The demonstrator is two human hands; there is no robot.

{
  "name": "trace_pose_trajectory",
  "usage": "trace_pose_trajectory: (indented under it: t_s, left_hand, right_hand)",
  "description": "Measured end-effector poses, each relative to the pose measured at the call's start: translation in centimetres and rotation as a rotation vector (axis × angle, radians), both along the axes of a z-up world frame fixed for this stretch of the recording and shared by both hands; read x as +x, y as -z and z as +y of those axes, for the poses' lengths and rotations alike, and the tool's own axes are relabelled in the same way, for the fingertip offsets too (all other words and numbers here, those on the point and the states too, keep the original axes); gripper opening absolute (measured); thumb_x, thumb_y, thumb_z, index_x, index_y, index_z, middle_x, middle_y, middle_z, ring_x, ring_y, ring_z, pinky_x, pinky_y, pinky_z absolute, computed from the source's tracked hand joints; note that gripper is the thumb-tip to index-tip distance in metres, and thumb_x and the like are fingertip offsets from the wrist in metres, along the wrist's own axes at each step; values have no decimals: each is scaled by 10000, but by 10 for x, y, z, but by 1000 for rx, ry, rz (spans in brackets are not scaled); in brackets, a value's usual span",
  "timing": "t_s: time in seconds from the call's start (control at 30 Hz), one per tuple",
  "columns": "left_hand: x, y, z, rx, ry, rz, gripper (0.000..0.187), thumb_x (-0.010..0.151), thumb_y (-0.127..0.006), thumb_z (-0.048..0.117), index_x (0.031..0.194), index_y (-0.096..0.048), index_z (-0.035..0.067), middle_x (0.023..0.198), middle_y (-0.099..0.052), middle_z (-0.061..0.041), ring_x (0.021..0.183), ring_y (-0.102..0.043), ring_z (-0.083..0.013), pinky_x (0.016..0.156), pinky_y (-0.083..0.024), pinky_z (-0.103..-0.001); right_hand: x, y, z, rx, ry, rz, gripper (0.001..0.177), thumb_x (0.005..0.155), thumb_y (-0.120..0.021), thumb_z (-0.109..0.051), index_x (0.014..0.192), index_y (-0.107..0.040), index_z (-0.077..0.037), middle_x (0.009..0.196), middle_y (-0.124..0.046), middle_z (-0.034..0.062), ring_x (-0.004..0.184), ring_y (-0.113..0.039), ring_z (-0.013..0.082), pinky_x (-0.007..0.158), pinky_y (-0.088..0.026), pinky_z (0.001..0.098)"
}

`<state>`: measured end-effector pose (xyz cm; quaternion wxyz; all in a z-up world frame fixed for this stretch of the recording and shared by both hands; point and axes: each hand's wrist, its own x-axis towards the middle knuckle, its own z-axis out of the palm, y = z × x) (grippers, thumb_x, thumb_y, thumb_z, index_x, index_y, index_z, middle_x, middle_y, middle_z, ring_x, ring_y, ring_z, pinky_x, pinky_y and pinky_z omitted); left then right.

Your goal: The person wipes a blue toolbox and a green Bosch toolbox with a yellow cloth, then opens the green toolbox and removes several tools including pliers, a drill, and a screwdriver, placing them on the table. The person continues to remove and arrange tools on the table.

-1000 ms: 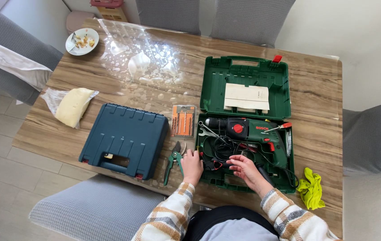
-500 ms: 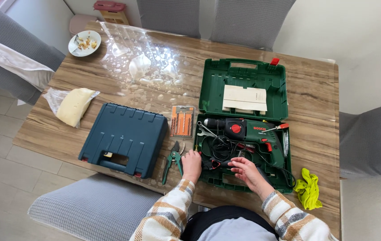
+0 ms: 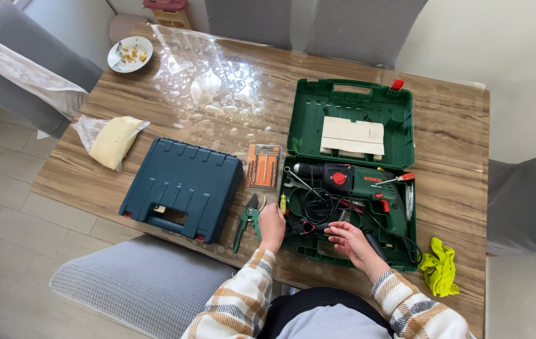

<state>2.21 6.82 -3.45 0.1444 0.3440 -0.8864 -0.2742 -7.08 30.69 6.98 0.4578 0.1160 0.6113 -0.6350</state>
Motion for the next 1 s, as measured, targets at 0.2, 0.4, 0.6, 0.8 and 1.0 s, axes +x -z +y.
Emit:
trace_pose_trajectory:
  t_s: [0.2, 0.4, 0.6, 0.8, 1.0]
  left_hand:
    - [7, 11, 7, 48, -16, -58, 208, 849, -729, 243, 961, -650, 88, 858, -658, -141, 834, -721, -402, 692, -608, -478]
    - [21, -25, 17, -181, 64, -199, 367, 701, -849, 226, 935, -585, 125, 967, -572, -85, 896, -676, -390, 714, -602, -487]
    - [8, 17, 15, -694, 141, -80, 130, 860, -701, 198, 839, -602, 116, 843, -540, -46, 736, -656, -284, 590, -507, -401]
    - [4, -11, 20, -831, 154, -27, 159, 844, -665, 166, 692, -625, 142, 771, -525, -39, 648, -598, -254, 535, -432, -384]
    - [-4, 11, 12, -739, 107, -79, 134, 833, -659, 230, 753, -639, 124, 777, -539, -9, 602, -648, -230, 535, -493, -379]
  right_hand:
    - [0, 18, 4, -19, -15, -20, 334, 908, -742, -173, 1215, -664, -66, 1110, -755, 126, 802, -733, 158, 613, -582, 235]
    - [3, 18, 13, -1, -5, -29, 324, 912, -742, -164, 1208, -661, -61, 1115, -756, 127, 801, -739, 158, 613, -586, 234]
    - [2, 12, 18, 6, 13, -19, 322, 911, -738, -154, 1209, -669, -55, 1123, -749, 142, 808, -734, 166, 617, -584, 240]
    - [-1, 20, 24, 10, 17, -26, 340, 908, -741, -150, 1224, -662, -55, 1133, -746, 141, 809, -735, 165, 621, -587, 243]
    - [-1, 14, 21, 9, 5, -25, 332, 906, -742, -159, 1215, -671, -58, 1132, -748, 138, 816, -732, 163, 631, -584, 243]
